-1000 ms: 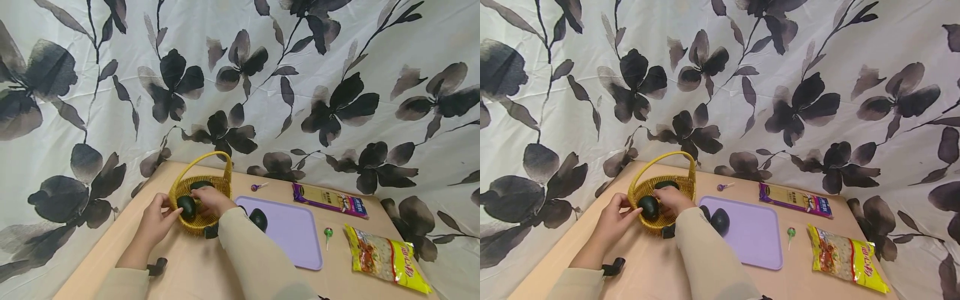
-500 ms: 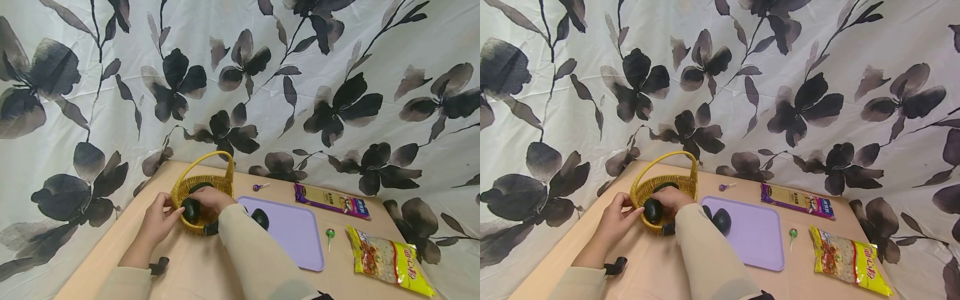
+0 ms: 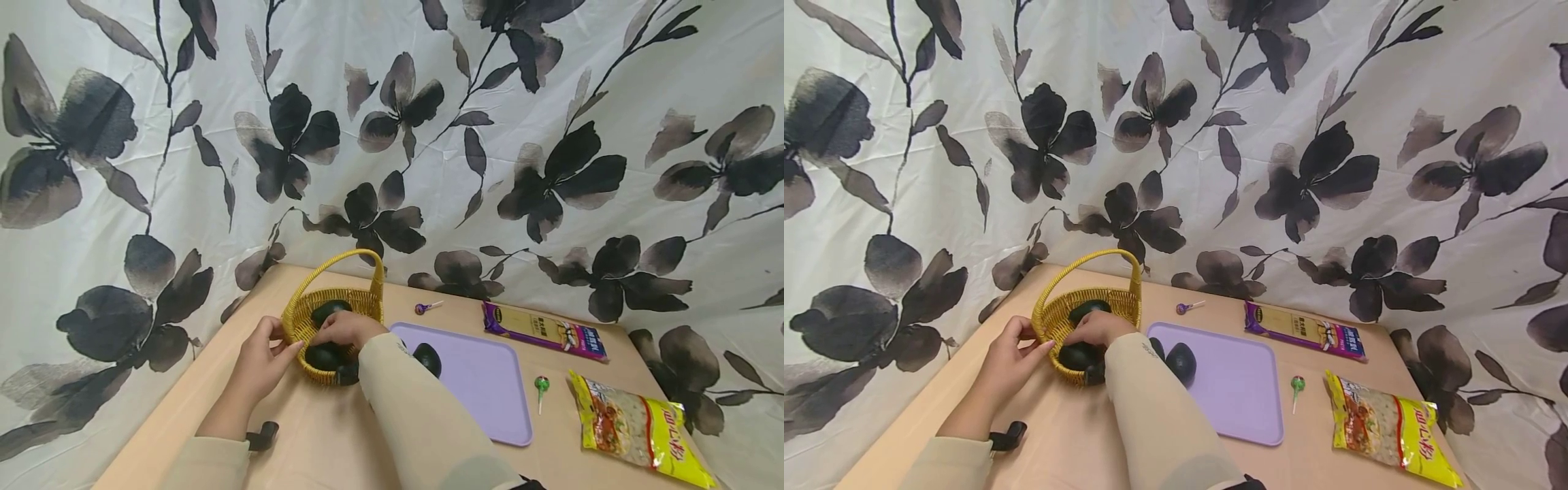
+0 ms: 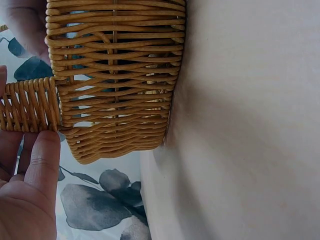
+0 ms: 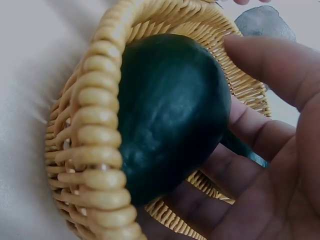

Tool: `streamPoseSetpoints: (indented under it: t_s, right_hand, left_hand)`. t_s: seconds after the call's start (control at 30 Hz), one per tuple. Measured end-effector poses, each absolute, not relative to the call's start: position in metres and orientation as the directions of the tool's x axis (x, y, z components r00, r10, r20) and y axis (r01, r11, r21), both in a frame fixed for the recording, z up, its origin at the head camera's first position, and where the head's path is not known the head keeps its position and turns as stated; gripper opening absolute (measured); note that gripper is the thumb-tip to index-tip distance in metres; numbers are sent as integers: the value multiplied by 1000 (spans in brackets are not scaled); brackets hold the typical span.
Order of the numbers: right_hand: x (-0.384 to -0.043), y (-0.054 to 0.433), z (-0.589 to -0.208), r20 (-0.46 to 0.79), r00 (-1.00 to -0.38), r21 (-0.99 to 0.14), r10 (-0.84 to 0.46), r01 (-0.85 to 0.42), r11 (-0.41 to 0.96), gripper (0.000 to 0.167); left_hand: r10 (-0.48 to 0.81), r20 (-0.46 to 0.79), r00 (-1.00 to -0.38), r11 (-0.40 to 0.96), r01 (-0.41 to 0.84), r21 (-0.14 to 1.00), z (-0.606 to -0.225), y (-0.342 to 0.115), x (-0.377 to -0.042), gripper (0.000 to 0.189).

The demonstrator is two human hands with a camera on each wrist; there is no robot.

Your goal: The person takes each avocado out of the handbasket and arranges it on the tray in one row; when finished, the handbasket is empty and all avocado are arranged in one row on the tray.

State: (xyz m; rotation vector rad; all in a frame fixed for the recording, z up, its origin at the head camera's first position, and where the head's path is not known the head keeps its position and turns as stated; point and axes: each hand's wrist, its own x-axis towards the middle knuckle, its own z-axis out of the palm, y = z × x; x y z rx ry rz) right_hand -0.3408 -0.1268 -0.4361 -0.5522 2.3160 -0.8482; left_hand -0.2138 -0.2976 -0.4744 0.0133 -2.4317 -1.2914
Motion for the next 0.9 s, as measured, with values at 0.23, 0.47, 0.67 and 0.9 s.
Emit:
streamPoseSetpoints:
  t_s: [0.23, 0.47, 0.67, 0.9]
  right_hand:
    - [-340, -126, -436, -454, -694, -633, -559, -191, 750, 40]
    - [-340, -124, -439, -457, -695, -643, -555, -173, 746, 40]
    - [-341, -121, -439, -397, -717, -672, -572, -197, 714, 36]
    - [-341, -115, -434, -323, -712, -729, -623, -233, 644, 34]
  left_hand:
    - [-184, 337, -924, 582, 174, 794, -475, -296, -214, 38]
    - [-181, 339, -923, 583, 177, 793, -475, -295, -214, 38]
    - [-183, 338, -923, 585, 174, 792, -475, -295, -214, 39]
    - [-183, 343, -921, 593, 175, 786, -474, -296, -213, 38]
